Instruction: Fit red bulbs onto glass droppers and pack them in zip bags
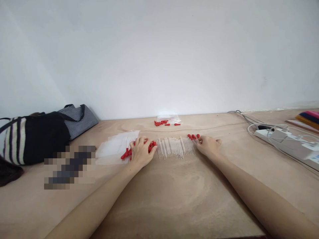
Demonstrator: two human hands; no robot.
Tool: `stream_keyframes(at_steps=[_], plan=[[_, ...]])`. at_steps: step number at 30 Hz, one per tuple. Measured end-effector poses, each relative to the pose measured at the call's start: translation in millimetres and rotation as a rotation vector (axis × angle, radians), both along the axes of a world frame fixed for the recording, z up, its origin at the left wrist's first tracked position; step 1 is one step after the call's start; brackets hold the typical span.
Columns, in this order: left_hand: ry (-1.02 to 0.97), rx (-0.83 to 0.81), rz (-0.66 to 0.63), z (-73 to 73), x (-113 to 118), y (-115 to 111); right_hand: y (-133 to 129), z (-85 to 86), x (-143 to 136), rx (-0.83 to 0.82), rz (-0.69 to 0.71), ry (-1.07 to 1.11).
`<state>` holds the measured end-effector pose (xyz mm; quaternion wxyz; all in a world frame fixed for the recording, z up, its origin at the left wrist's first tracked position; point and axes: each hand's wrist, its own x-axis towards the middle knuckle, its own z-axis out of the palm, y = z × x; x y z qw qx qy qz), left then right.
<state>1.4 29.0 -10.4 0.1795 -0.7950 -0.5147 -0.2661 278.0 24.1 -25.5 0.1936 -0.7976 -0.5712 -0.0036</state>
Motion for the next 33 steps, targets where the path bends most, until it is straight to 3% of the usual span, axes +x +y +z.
stream_keyframes(at_steps=[7, 11, 18, 22, 26, 33], plan=[[0.099, -0.076, -0.059, -1.2, 8.2, 13.9, -4.6, 5.2, -3.5, -0.010, 0.036, -0.031], [0.082, -0.050, -0.080, -3.7, 9.9, 15.7, -8.4, 7.6, -12.3, 0.069, 0.087, -0.036], [-0.050, -0.041, -0.146, 0.4, 8.4, 18.5, -10.2, 8.9, -20.4, -0.019, 0.144, -0.022], [-0.230, -0.070, -0.329, 5.6, 9.5, 7.5, -6.2, 6.9, -18.3, -0.068, 0.127, 0.004], [-0.342, -0.118, -0.459, 0.2, 10.3, -15.4, -3.2, 3.5, -18.0, -0.064, 0.103, 0.004], [-0.311, -0.191, -0.550, -11.4, 7.8, -38.2, -5.7, 8.9, -22.0, -0.012, 0.120, 0.047]])
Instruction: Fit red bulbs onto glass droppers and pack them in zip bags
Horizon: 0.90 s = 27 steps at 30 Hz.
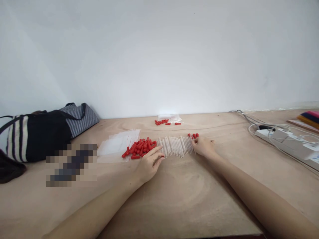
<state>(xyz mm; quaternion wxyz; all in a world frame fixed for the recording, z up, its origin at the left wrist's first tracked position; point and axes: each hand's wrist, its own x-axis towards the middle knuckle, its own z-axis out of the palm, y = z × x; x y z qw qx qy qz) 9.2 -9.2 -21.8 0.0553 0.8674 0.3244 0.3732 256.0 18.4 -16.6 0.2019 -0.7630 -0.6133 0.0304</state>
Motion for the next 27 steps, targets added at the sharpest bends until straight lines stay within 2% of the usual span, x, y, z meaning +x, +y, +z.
stream_keyframes(at_steps=[4, 10, 13, 21, 27], plan=[[-0.009, -0.134, 0.029, 1.4, 0.2, 0.7, -8.0, 3.4, -10.1, 0.221, 0.071, 0.080], [-0.096, -0.234, 0.082, -3.0, -2.6, 5.4, -29.2, -9.1, -38.3, 0.390, 0.580, 0.123], [-0.089, -0.238, 0.107, -3.4, -3.2, 6.6, -35.7, -14.9, -46.7, 0.403, 0.726, 0.075], [-0.083, -0.265, 0.109, -2.0, -1.7, 6.6, -38.6, -17.5, -50.2, 0.366, 0.798, 0.046], [-0.056, -0.181, 0.087, -1.6, -1.4, 4.9, -41.9, -15.7, -52.2, 0.362, 0.820, 0.033]])
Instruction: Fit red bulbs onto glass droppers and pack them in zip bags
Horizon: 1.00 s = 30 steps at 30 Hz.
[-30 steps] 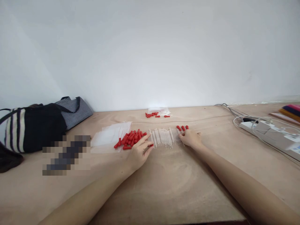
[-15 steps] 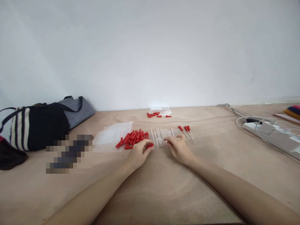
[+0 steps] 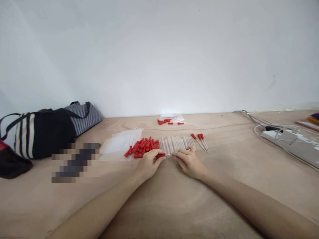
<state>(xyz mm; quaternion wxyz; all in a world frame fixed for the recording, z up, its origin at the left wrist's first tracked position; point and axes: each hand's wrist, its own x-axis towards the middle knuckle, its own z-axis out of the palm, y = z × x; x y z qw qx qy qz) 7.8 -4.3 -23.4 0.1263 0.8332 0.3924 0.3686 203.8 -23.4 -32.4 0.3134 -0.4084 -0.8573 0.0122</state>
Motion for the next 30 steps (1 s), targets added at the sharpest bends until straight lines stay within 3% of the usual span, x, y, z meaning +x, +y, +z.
stream_keyframes(at_steps=[7, 15, 30], plan=[[0.040, 0.058, -0.057, -1.9, -0.6, -2.2, -0.8, 0.0, -1.0, 0.058, 0.003, 0.044], [0.100, 0.068, -0.128, 1.9, 0.5, -7.5, -0.5, 5.8, 2.0, 0.177, 0.046, -0.075], [0.133, 0.158, -0.171, 0.0, 2.5, -10.5, -5.3, 7.3, -5.4, 0.008, 0.038, -0.029]])
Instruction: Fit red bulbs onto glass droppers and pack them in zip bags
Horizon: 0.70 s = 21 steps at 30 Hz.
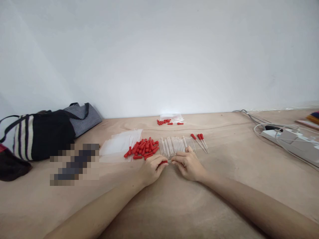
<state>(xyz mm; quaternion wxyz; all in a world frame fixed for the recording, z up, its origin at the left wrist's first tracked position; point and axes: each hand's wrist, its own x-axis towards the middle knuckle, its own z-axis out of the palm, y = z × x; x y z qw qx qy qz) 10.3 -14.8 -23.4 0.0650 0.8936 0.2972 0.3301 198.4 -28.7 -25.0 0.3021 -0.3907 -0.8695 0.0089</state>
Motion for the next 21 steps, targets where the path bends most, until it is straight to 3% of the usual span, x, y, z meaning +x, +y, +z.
stream_keyframes(at_steps=[7, 15, 21], plan=[[-0.010, -0.001, -0.036, -0.3, 0.2, 2.4, 0.7, -0.3, -1.6, -0.139, 0.002, 0.067], [-0.071, -0.027, 0.075, 5.0, -2.5, 5.3, 2.3, 3.1, -1.2, -0.198, -0.011, 0.142], [-0.099, -0.014, 0.083, 2.3, -0.3, 4.3, 3.0, 6.2, 0.7, -0.208, 0.035, 0.145]])
